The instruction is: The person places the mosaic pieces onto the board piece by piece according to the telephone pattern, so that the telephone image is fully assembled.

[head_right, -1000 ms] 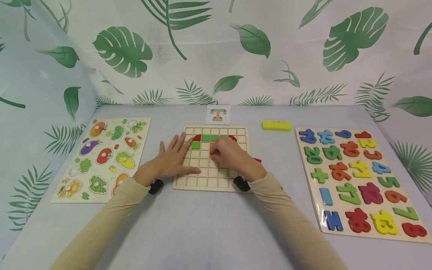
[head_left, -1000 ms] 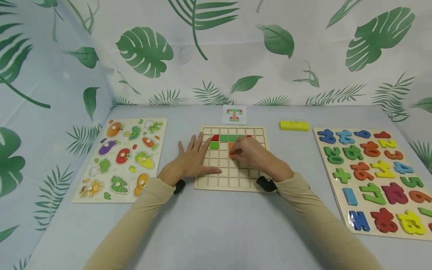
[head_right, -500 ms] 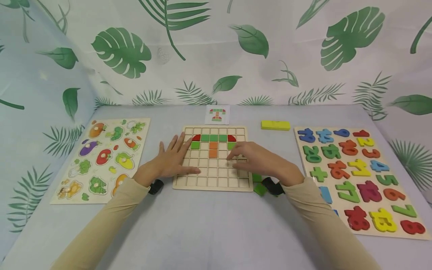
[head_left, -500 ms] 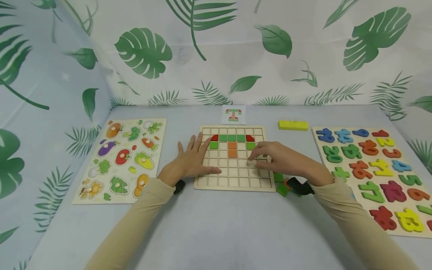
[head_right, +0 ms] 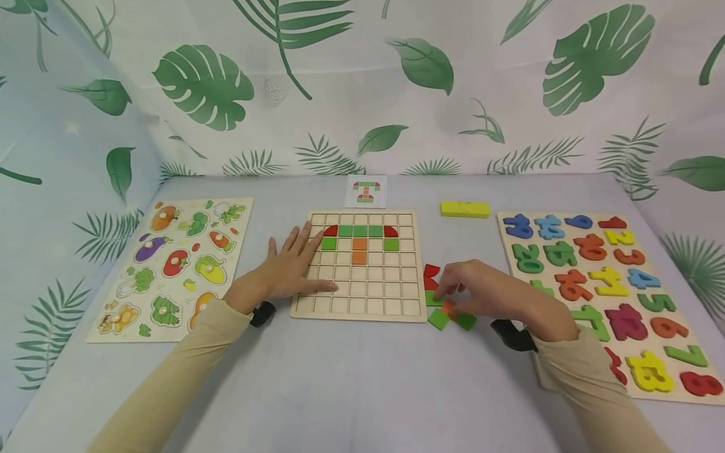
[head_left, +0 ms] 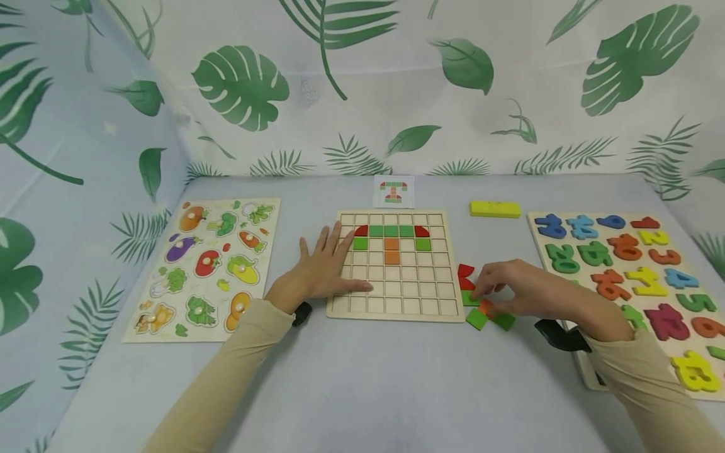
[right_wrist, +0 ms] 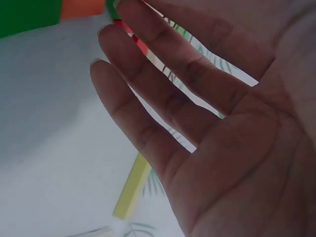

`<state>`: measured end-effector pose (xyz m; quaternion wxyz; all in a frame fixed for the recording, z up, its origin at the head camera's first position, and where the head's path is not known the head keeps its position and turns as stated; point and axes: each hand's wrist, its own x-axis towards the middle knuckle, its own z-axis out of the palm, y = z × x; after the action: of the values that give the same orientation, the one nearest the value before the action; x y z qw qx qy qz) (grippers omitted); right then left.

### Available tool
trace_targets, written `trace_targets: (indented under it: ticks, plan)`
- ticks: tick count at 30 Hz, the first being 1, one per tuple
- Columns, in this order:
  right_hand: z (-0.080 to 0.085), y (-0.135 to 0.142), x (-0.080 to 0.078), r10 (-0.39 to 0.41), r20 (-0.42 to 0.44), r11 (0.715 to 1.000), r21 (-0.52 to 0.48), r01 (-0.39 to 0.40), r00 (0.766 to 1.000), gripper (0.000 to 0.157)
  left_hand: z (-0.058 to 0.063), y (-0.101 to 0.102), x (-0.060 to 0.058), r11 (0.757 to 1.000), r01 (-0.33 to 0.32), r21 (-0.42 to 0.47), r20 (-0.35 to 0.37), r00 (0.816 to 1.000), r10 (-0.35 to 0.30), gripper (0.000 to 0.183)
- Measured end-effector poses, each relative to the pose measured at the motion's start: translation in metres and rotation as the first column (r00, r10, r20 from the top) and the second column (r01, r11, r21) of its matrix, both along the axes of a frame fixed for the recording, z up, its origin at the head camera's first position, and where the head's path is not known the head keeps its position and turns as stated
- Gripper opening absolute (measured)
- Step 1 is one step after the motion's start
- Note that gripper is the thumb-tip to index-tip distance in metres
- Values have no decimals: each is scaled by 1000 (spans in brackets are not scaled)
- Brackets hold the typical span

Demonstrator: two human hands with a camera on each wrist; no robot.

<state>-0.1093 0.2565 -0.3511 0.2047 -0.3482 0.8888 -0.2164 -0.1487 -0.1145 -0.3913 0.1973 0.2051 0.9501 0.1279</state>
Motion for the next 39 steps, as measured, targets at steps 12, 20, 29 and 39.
trace_targets:
  ticks: [12, 20, 29, 39]
  plan:
    - [-7, 13, 6, -34, 14, 999, -10, 34, 999, 26, -1, 1, 0, 1000, -5, 4, 5, 1000, 5, 115]
    - [-7, 10, 4, -69, 41, 998, 13, 69, 997, 25, -2, 1, 0, 1000, -3, 0, 1, 1000, 3, 115]
    - [-7, 10, -4, -113, 37, 993, 26, 112, 993, 23, -1, 0, 1, 1000, -4, -1, -1, 1000, 4, 114]
    - [-5, 7, -15, -126, 51, 992, -1, 127, 991, 24, 0, 1, 1, 1000, -4, 4, 3, 1000, 4, 115]
